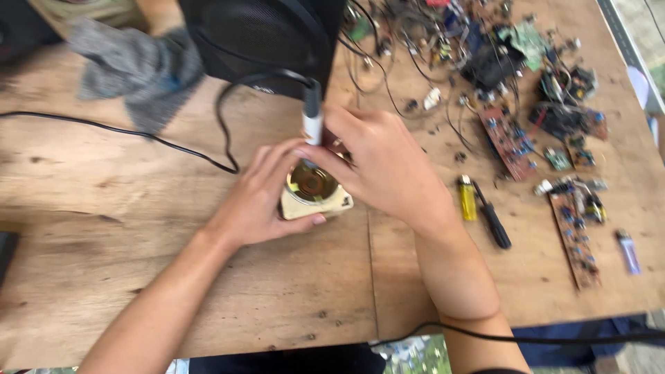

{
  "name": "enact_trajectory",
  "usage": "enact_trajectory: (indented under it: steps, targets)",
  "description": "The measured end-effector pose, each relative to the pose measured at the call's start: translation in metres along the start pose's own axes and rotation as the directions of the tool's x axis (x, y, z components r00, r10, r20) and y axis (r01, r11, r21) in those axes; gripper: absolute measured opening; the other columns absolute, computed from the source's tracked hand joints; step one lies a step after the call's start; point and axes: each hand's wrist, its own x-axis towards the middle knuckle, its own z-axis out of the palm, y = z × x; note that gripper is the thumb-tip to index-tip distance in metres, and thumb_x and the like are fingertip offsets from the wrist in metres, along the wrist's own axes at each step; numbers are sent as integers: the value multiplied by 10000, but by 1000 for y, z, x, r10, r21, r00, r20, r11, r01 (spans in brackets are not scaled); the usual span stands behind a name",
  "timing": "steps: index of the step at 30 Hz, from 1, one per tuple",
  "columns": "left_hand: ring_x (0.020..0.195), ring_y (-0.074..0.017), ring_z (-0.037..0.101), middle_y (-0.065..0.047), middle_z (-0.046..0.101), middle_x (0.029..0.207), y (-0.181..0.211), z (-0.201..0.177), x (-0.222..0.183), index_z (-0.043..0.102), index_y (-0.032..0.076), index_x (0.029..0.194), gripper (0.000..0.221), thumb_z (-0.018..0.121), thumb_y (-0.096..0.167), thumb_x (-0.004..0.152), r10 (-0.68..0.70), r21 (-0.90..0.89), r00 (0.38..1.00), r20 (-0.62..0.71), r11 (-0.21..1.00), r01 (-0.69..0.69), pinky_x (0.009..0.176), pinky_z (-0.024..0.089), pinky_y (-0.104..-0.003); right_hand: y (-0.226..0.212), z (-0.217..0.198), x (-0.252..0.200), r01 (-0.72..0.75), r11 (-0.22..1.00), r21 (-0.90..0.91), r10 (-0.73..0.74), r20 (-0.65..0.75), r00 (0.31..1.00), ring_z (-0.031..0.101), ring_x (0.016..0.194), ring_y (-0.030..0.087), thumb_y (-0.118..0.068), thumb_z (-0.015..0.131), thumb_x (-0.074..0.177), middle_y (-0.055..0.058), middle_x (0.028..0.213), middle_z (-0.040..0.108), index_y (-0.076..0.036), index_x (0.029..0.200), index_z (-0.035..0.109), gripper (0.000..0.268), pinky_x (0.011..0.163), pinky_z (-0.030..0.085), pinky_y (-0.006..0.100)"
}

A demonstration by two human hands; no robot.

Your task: Soldering internal wires to a small speaker driver on a repair bench

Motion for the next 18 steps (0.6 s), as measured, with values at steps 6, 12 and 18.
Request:
enact_trajectory:
  steps: [6, 12, 18]
  targets:
    - [1364, -372, 435, -206, 433, 1527, 3, 0, -2, 387, -38, 1491, 928, 754, 543, 868, -40, 30, 998, 43, 999, 38, 1165, 397, -538, -3, 0, 0, -34, 999, 14, 34, -7, 999, 590, 569, 250, -271, 665, 1046, 77, 734, 633, -5, 982, 546, 299, 580, 449, 376]
    - [1355, -373, 424, -205, 422, 1535, -1, 2, -4, 367, -29, 1511, 955, 746, 559, 861, -41, 51, 998, 53, 998, 39, 1136, 419, -570, 0, 1, -2, -32, 999, -5, 31, -26, 999, 561, 580, 266, -283, 661, 1048, 92, 720, 612, -4, 959, 541, 316, 596, 443, 399]
    - [1358, -381, 419, -205, 420, 1538, -1, 2, -4, 361, -27, 1518, 952, 749, 545, 863, -42, 23, 998, 53, 999, 41, 1147, 399, -552, -1, -3, -3, -22, 999, -27, 20, -46, 999, 533, 586, 284, -287, 653, 1055, 99, 711, 590, -7, 951, 520, 328, 570, 423, 411]
